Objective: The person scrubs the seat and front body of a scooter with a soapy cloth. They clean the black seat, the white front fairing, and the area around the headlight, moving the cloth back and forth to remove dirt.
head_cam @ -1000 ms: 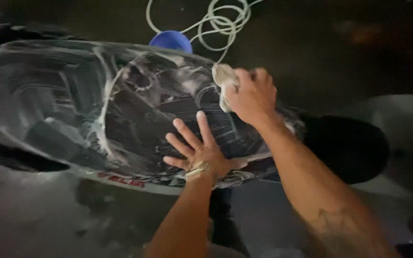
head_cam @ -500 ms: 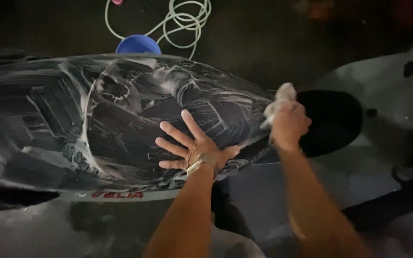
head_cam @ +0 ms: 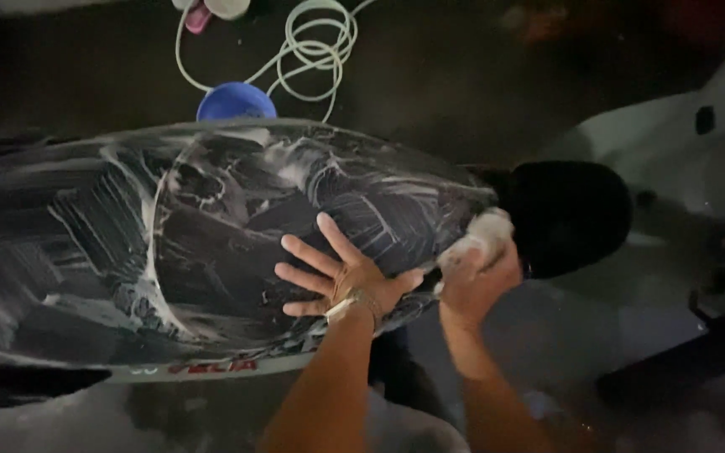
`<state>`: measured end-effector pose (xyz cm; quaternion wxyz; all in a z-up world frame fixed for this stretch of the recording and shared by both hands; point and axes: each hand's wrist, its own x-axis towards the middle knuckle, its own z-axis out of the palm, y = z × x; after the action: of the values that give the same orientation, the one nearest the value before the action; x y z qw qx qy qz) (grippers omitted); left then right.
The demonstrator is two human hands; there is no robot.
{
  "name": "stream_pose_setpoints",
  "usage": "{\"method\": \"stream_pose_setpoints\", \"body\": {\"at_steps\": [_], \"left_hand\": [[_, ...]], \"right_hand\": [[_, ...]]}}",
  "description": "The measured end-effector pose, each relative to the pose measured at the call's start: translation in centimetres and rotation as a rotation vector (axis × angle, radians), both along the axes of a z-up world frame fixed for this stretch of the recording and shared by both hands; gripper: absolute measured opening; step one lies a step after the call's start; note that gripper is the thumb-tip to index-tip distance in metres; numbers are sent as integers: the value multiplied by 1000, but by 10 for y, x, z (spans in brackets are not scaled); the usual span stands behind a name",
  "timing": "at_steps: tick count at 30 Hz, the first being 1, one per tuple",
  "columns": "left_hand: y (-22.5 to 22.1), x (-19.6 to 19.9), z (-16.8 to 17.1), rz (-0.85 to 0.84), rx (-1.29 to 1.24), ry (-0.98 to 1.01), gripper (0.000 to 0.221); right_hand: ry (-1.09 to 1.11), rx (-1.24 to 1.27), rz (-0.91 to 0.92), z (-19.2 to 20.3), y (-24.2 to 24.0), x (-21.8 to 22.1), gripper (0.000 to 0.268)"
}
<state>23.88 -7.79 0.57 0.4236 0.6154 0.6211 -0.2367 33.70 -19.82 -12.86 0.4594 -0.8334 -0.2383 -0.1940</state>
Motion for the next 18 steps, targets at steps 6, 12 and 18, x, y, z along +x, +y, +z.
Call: {"method": "stream_pose_setpoints", "body": {"at_steps": [6,12,18], "left_hand": [[13,9,31,-7,-130,117,123],[-14,-5,-27,-10,307,-2,126],[-8,-6,-12,-53,200,-28,121]], "right_hand": [[683,17,-347,-11,1,-106,70],[212,-201,-437,-98,-18,-73,34],[429,-28,-246,-52,-16,21,37]]}}
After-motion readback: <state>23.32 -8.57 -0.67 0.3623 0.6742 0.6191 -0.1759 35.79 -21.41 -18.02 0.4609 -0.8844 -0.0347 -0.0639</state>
